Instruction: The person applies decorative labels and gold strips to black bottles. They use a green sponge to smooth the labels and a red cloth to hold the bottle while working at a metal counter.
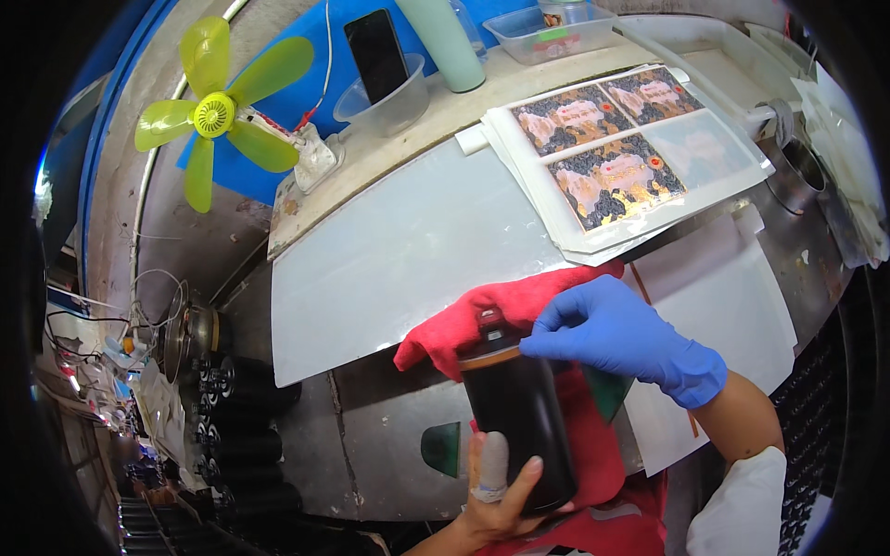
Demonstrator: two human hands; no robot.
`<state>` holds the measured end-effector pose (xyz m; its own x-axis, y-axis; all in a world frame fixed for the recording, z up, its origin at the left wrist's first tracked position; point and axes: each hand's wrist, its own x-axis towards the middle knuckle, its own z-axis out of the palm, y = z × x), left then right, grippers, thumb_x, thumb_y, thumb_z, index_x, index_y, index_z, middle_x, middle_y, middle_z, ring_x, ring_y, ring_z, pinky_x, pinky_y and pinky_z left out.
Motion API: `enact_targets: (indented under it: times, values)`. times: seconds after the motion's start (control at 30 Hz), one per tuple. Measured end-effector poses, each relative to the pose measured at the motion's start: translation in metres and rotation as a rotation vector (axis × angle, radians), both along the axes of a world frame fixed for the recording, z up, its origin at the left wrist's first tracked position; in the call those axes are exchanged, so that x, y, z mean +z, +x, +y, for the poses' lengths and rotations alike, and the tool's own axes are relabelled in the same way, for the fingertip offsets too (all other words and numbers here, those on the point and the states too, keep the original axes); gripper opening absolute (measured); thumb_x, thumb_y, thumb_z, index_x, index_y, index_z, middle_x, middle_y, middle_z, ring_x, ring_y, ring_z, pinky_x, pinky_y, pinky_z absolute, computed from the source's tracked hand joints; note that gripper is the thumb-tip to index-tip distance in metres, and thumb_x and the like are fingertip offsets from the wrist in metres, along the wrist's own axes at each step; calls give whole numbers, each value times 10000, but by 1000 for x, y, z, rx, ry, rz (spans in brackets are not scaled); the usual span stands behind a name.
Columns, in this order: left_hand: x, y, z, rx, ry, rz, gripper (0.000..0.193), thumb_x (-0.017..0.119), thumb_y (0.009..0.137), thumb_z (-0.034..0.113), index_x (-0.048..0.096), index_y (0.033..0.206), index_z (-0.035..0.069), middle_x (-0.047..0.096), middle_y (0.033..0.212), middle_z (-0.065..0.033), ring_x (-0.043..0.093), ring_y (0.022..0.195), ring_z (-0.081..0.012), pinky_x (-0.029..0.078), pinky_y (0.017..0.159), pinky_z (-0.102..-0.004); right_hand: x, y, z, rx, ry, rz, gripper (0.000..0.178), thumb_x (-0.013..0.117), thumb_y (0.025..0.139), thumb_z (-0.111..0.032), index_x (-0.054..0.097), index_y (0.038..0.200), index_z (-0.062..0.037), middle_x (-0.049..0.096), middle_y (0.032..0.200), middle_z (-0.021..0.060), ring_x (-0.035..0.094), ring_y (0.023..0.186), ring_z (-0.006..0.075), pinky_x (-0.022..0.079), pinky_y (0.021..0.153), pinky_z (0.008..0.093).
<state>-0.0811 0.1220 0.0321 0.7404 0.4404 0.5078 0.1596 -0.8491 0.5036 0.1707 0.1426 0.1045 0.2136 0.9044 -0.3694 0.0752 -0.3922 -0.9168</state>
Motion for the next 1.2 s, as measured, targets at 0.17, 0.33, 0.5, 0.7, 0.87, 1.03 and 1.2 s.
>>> enact_targets:
  times: [0.17,0.33,0.5,0.7,0.87,1.03,1.2]
  values:
    - [-5,-11,5,-82,-332,-166,837,745,651,561,496,1254,38,285,1350,-399,245,1314,-482,186,1039,-620,8,-6,2,30,51,-3,236,730,753,-234,689,803,-7,628,679,23,545,638,54,458,606,222]
    - [28,11,-1,-28,101,137,623,616,775,566,561,1263,181,371,1397,-209,208,1338,-440,-46,1061,-601,8,-4,4,33,-15,-15,223,722,754,-225,693,806,-10,633,686,33,553,657,66,465,638,235]
    - [25,14,-1,-11,71,239,614,667,764,494,560,1261,150,359,1393,-230,266,1304,-453,67,1076,-586,16,-3,3,65,-5,-87,219,717,751,-220,687,790,-7,633,682,34,549,642,61,462,623,227]
    - [-5,-7,12,-144,-372,-146,873,758,669,514,429,1336,57,198,1419,-358,194,1335,-483,133,1092,-528,7,2,-4,-22,9,-19,201,715,760,-197,678,780,-1,633,683,28,536,615,52,449,587,218]
    - [9,9,45,135,-663,-435,689,532,865,133,158,1413,-51,107,1497,-219,111,1397,-323,97,1122,-452,3,-6,-21,-110,-54,58,157,707,773,-159,674,781,-6,615,674,4,534,622,45,433,569,198]
    - [34,58,89,145,-905,-642,721,517,826,-34,124,1431,-26,158,1473,-165,237,1337,-231,193,1097,-379,-4,-26,-30,-89,-10,252,122,706,795,-117,668,821,-4,615,738,-4,536,694,36,446,632,193]
    - [37,71,93,19,-1043,-669,754,524,837,-99,98,1448,17,204,1418,-136,379,1227,-207,368,1000,-308,-8,-28,-31,-63,-40,240,135,713,791,-134,665,807,-9,612,729,-11,535,684,34,441,624,190]
